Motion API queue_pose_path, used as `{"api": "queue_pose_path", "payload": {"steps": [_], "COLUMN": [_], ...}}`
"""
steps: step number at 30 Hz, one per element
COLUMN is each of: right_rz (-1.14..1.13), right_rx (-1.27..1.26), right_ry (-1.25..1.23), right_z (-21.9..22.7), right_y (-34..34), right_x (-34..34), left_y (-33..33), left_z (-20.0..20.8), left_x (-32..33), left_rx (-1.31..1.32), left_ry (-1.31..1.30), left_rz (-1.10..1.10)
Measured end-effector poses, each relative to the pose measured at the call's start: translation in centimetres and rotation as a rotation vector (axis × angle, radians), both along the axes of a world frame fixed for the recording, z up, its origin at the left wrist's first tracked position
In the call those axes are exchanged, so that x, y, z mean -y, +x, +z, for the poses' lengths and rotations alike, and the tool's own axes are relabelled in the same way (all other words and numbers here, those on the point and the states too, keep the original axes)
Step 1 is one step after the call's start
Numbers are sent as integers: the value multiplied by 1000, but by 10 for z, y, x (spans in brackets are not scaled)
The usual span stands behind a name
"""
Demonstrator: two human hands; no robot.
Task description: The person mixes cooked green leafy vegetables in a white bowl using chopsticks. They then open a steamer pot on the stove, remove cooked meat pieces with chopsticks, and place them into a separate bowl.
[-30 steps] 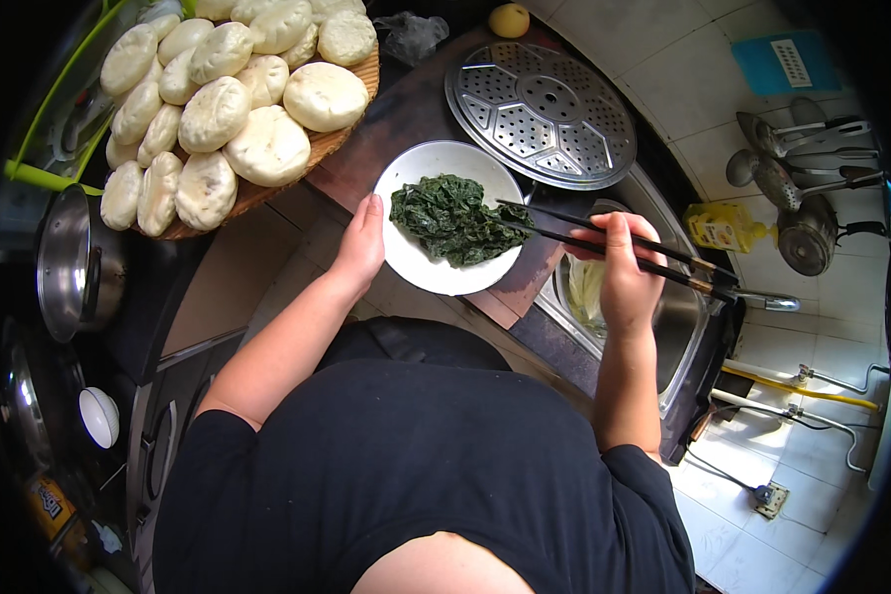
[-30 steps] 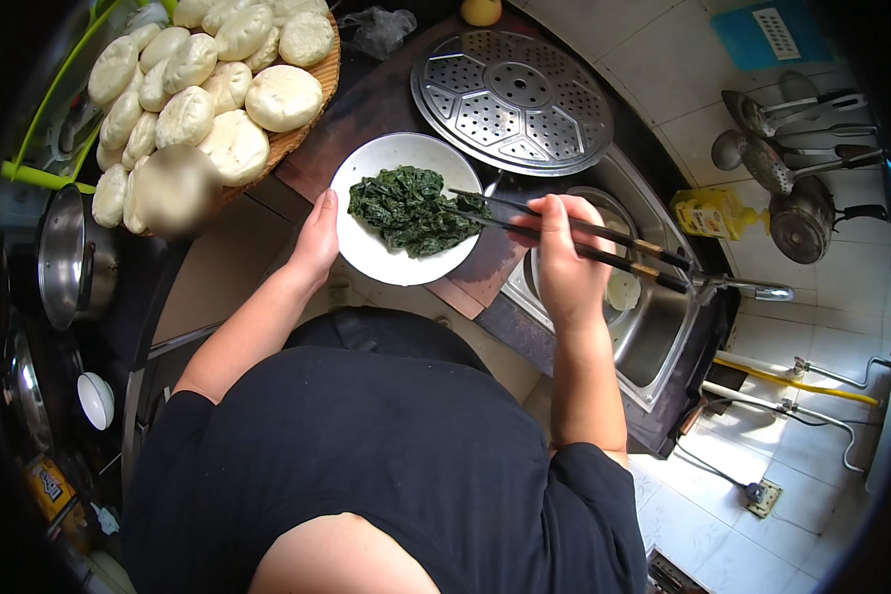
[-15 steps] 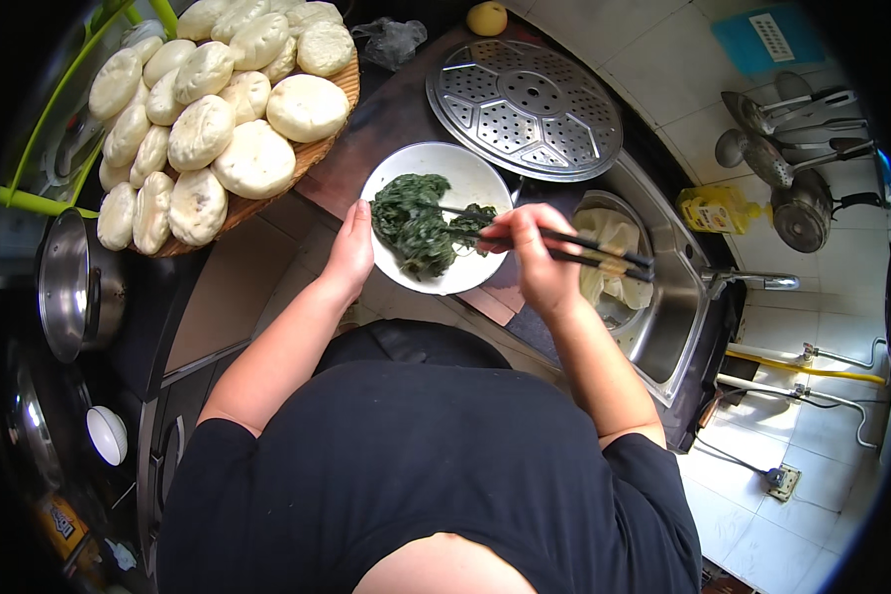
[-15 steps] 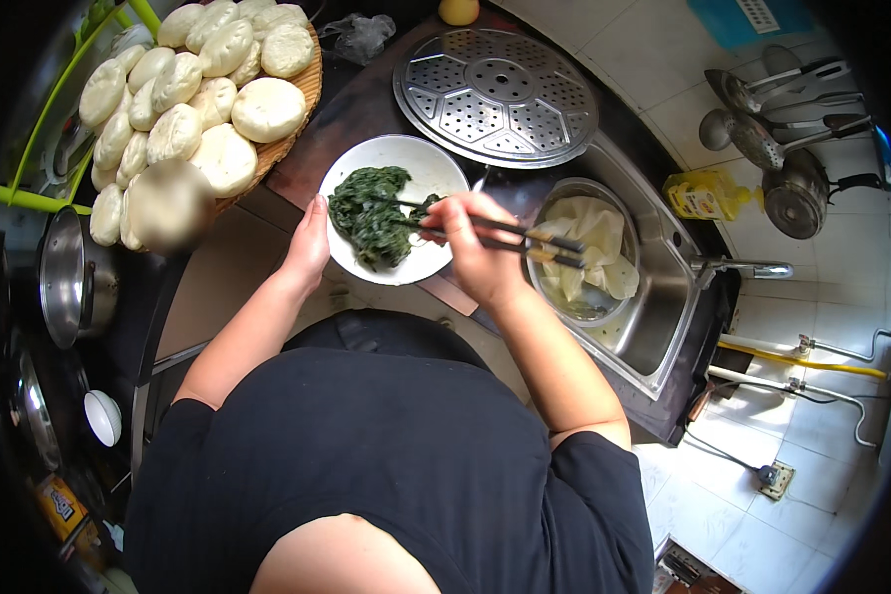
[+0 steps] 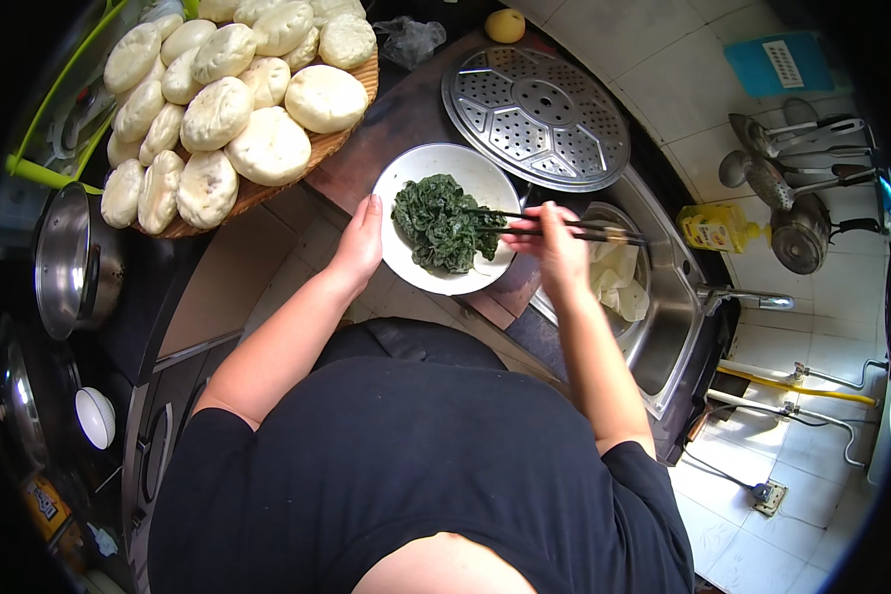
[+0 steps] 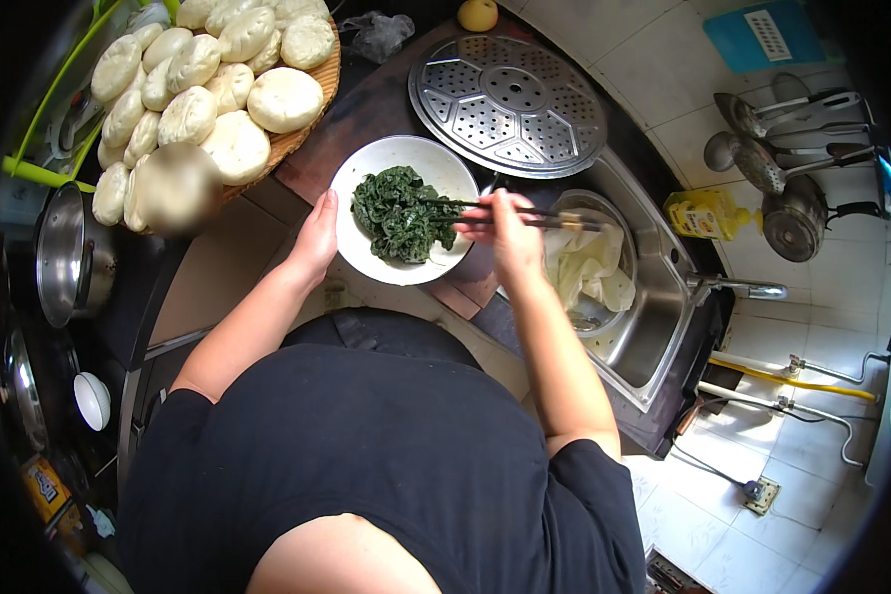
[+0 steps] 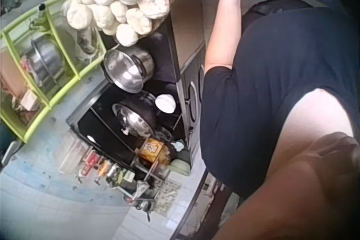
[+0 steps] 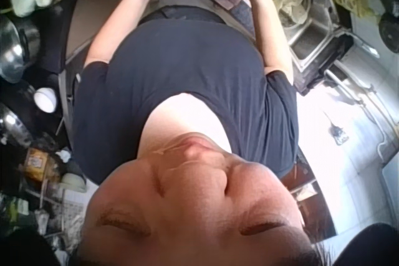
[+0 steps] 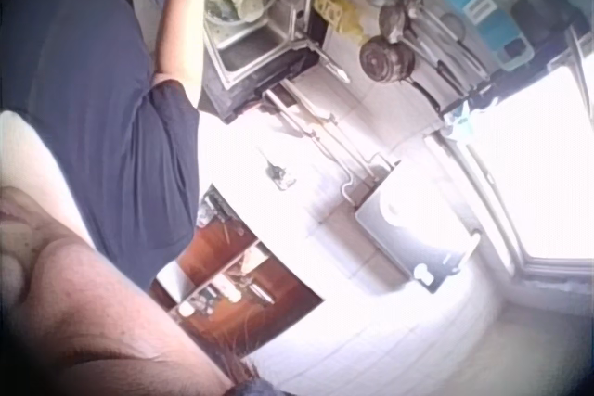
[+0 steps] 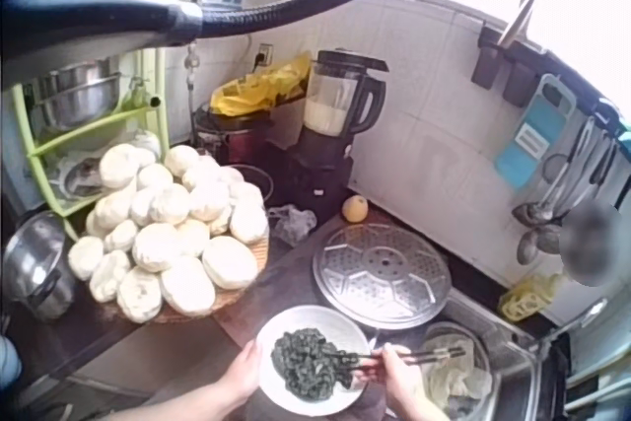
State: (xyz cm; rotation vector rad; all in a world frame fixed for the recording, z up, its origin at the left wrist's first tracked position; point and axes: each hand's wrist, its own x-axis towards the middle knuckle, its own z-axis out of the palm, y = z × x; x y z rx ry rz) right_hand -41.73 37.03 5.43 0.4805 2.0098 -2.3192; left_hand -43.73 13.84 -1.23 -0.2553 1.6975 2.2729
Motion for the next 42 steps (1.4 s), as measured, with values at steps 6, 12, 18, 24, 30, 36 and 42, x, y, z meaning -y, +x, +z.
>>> {"api": "queue_pose_path", "payload": {"steps": [6,12,18,24,30,36,42], "right_rz": [-131,-236,-195,25,60,278,-34], "right_rx": [202,254,-41,-131,-313,-233,-253], "right_ry": [-320,-614,-537,5,271,218,393], "right_z": [-20,-28,26,42,58,55,65], "right_y": [-8,2,4,0,3,26,9], "right_x": [-5,-22,-21,3,23,44,0], "left_y": [-2,-1,0,0,0,-1,1], "left_z": [-7,-6,0,4,1,-2,-1], "left_x": [2,2,2,1,0,1,2], "left_rx": [22,11,26,-4,8,-13,6], "left_ry": [-73,-26,-33,-29,-21,-35,-9], "left_rz": [4,5,9,10,18,-4,-4]}}
